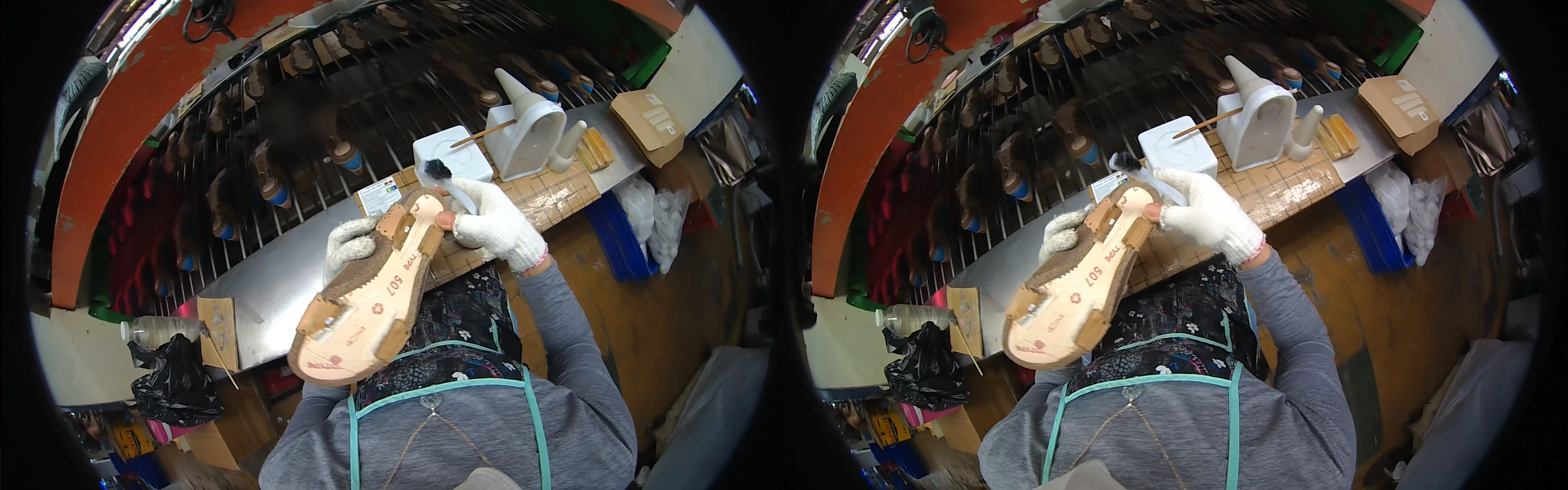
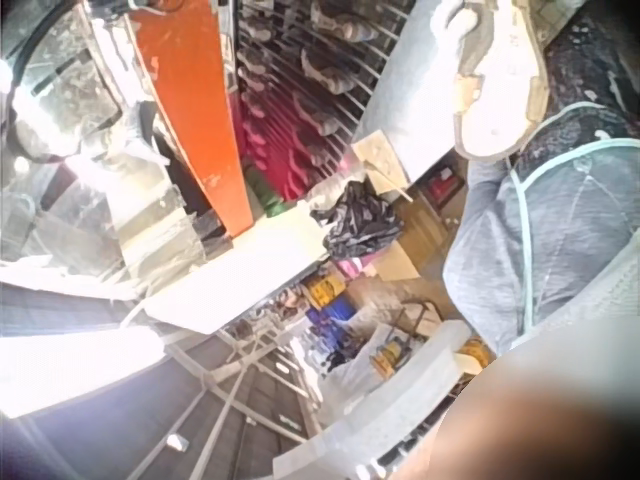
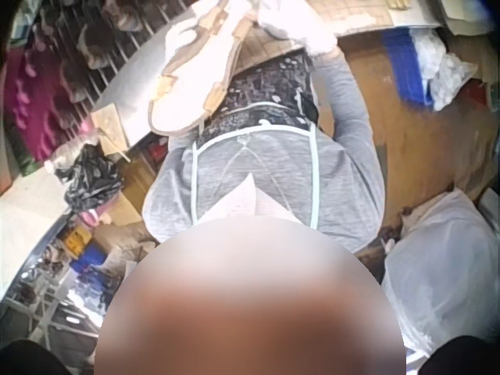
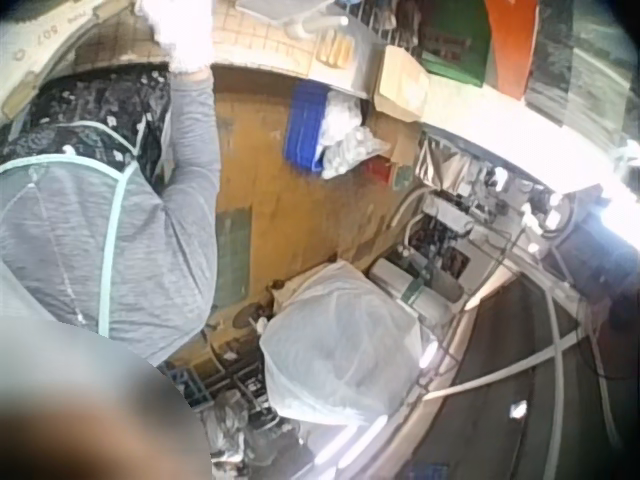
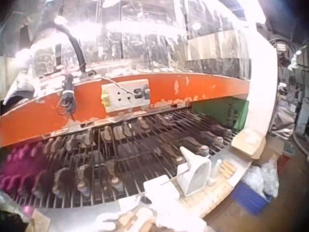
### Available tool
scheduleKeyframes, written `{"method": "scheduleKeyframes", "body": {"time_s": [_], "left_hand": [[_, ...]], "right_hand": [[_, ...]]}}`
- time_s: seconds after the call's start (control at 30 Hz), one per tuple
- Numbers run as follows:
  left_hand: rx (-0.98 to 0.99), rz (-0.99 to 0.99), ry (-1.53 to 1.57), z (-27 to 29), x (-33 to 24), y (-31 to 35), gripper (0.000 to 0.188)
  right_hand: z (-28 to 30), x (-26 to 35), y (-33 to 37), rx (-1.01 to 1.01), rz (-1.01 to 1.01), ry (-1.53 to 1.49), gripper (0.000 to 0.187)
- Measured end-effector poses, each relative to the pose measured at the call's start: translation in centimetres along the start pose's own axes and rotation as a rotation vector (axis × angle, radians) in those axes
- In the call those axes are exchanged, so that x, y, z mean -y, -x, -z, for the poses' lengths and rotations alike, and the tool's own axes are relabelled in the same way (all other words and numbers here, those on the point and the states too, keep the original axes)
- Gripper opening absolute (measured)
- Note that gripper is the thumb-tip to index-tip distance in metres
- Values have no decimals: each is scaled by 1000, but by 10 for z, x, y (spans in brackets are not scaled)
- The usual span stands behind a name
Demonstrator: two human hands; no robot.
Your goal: The person repeatedly dips a brush into a white container and applies a white coating to the bottom of a wooden shoe last. They rotate the last to cover different areas and place it on a drying rack after each coat.
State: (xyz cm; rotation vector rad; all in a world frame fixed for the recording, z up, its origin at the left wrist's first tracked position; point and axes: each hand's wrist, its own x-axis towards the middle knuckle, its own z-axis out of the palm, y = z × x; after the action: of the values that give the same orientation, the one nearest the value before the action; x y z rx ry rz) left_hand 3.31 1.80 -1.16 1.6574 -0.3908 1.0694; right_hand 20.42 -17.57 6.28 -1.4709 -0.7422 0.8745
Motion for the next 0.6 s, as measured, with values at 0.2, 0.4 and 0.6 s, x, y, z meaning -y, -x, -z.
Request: {"method": "scheduleKeyframes", "body": {"time_s": [0.2, 0.4, 0.6], "left_hand": [[-143, 661, 0, 3, -17, 35, 98], [-385, 567, 1203, 18, -7, 55, 89], [-557, 771, 573, 24, 17, 93, 63]], "right_hand": [[36, -19, 49, -282, -1, 205, 27], [59, -64, 75, -438, 113, 945, 16], [64, -83, 64, -505, 253, 1463, 12]]}}
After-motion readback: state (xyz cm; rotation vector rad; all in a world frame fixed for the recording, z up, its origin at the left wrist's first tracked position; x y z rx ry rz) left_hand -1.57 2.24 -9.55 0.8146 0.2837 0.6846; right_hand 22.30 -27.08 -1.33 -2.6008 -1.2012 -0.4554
